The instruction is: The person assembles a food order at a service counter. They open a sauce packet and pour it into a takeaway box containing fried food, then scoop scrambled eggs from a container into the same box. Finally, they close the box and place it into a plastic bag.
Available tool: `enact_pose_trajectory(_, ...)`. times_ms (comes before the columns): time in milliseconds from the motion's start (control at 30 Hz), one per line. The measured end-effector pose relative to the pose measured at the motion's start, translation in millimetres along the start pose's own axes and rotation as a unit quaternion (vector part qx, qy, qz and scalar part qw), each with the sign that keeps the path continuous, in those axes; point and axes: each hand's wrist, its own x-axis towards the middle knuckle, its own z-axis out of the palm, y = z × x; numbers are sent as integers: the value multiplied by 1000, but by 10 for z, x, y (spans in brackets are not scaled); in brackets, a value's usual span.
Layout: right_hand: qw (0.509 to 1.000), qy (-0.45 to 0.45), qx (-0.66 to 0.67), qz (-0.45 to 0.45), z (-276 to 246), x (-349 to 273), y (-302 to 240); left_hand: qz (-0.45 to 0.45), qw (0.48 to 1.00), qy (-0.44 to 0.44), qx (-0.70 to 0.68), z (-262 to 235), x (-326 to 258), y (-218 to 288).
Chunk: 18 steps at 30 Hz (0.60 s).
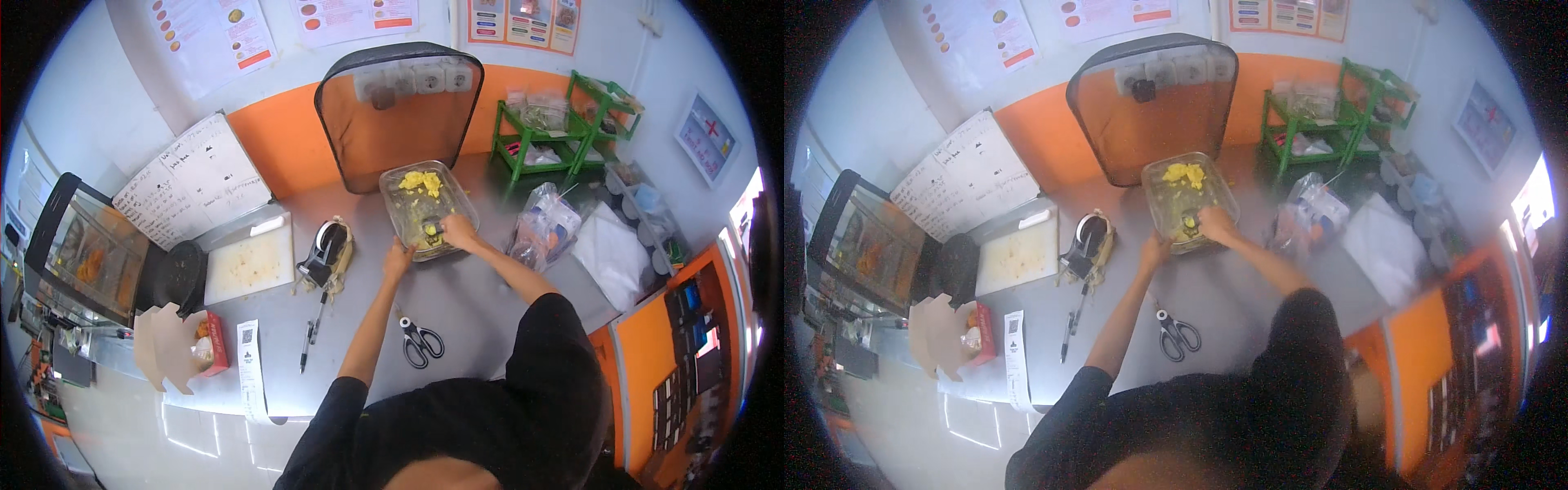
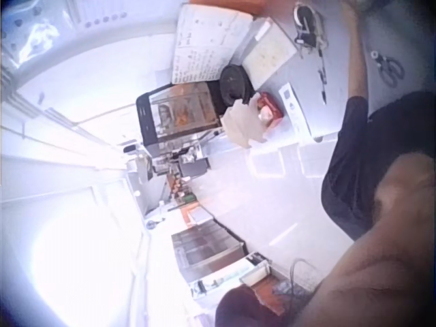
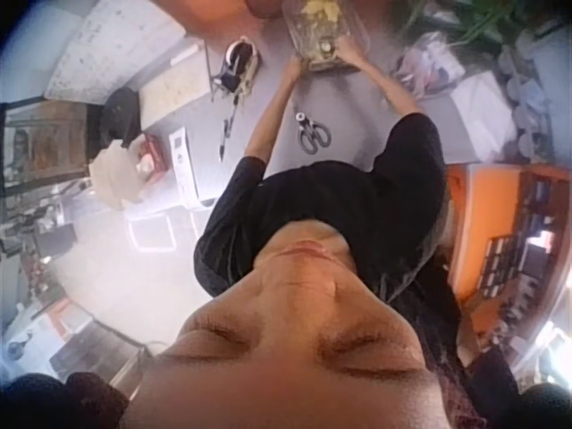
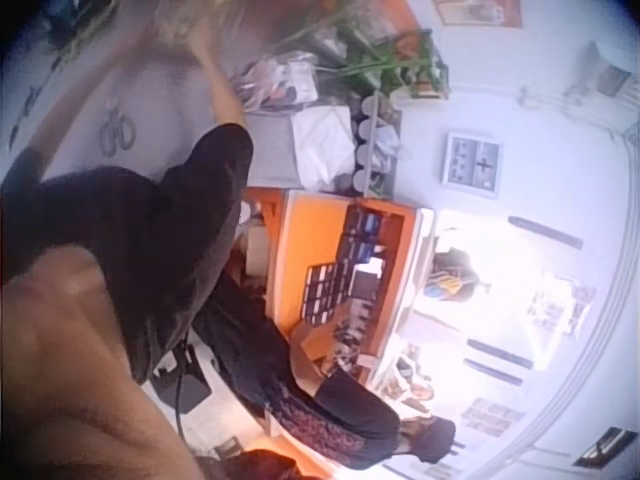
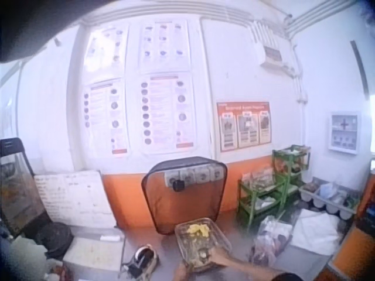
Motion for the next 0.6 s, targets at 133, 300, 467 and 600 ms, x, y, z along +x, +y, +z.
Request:
enact_pose_trajectory(133, 999, 10, -37, -26, 152, -63, -31, 2, 1000, -19, -1, 27, -13, 63)
enact_pose_trajectory(300, 994, -41, -38, -89, 109, -68, -151, 43, 999, 19, -6, 24, -18, -167)
enact_pose_trajectory(467, 993, -35, -50, -102, -55, -157, 21, 35, 999, 3, 8, -8, -59, 35)
enact_pose_trajectory(600, 989, 63, -118, -66, 122, -71, -68, 37, 998, 17, -51, 59, 21, -126)
